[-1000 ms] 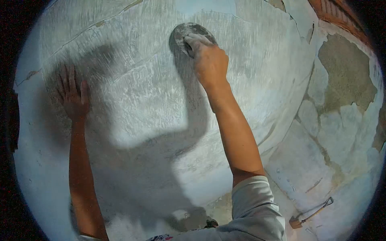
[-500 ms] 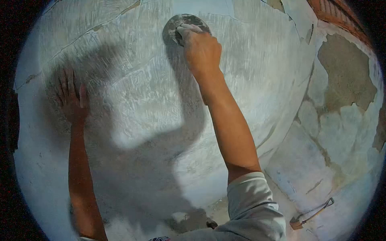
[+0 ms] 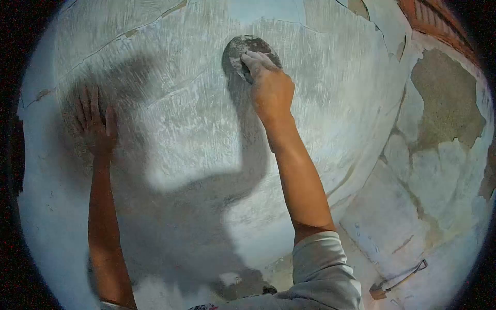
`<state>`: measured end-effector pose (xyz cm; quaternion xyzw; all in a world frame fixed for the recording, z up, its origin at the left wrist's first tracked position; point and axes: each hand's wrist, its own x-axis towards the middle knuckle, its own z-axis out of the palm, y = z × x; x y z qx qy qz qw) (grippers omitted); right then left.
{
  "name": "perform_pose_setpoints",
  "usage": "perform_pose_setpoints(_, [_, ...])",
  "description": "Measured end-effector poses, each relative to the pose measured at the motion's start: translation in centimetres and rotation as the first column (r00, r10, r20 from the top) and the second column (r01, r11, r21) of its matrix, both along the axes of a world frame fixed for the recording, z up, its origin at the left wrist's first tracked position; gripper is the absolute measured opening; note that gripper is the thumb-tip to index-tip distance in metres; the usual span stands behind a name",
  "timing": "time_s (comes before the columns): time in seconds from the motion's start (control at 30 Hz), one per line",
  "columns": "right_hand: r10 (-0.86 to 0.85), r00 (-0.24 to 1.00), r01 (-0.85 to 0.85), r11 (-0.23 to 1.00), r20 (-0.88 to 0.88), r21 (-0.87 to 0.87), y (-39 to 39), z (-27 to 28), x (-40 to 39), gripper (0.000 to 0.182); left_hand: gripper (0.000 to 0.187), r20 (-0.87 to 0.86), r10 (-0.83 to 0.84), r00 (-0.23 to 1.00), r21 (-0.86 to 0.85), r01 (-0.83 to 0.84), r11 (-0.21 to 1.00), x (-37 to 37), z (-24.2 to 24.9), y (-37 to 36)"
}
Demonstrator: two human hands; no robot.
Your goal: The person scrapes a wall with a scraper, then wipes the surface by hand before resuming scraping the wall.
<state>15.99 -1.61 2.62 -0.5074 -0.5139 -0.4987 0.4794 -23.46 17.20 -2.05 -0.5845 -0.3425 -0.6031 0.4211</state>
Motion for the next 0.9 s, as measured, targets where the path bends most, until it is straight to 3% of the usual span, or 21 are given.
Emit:
perform_pose_setpoints(0.13, [-0.058, 0.994, 0.050, 0.994, -0.091, -0.096, -1.2, 3.0, -1.2, 0.037, 0.064, -0.011, 0.005, 1.000, 0.000, -0.005, 1.000, -0.1, 0.0, 0.2])
perform_pose_setpoints(0.33, [-0.017, 0.998, 0.017, 1.000, 0.068, -0.004, -0.3, -1.1, 0.2, 0.037, 0.064, -0.004, 0.015, 1.000, 0.032, -0.015, 0.999, -0.1, -0.3, 0.5])
perform_pose_setpoints(0.37, [0.024, 1.000, -0.024, 0.999, -0.006, -0.022, 0.0, -0.6, 0.5, 0.036, 0.064, 0.001, 0.009, 1.000, 0.041, -0.009, 0.999, 0.0, -0.1, 0.5])
perform_pose_setpoints(0.47, [-0.063, 0.984, 0.047, 0.994, -0.169, -0.099, -1.2, 4.0, -1.5, 0.044, 0.063, -0.003, 0.025, 1.000, 0.026, -0.025, 0.999, 0.0, -0.2, 0.3])
perform_pose_setpoints(0.6, [0.039, 0.999, -0.040, 0.998, -0.028, -0.046, -0.5, 1.1, 0.4, 0.035, 0.063, -0.018, 0.004, 1.000, 0.048, -0.003, 0.999, -0.1, -0.1, 0.2])
perform_pose_setpoints(0.67, [-0.023, 1.000, 0.023, 0.999, 0.010, -0.037, -0.3, -0.4, 0.4, 0.034, 0.063, -0.002, 0.020, 1.000, 0.038, -0.019, 0.999, 0.1, -0.1, 0.2])
perform_pose_setpoints(0.87, [-0.100, 0.994, 0.095, 0.991, -0.049, -0.096, -0.7, 4.1, -1.3, 0.033, 0.064, -0.001, 0.001, 1.000, 0.022, -0.001, 1.000, -0.1, -0.1, 0.5])
perform_pose_setpoints(0.9, [-0.050, 0.998, 0.046, 0.994, -0.033, -0.104, -0.7, 3.6, -0.8, 0.035, 0.064, -0.002, 0.000, 1.000, 0.030, 0.000, 1.000, -0.1, -0.1, 0.8])
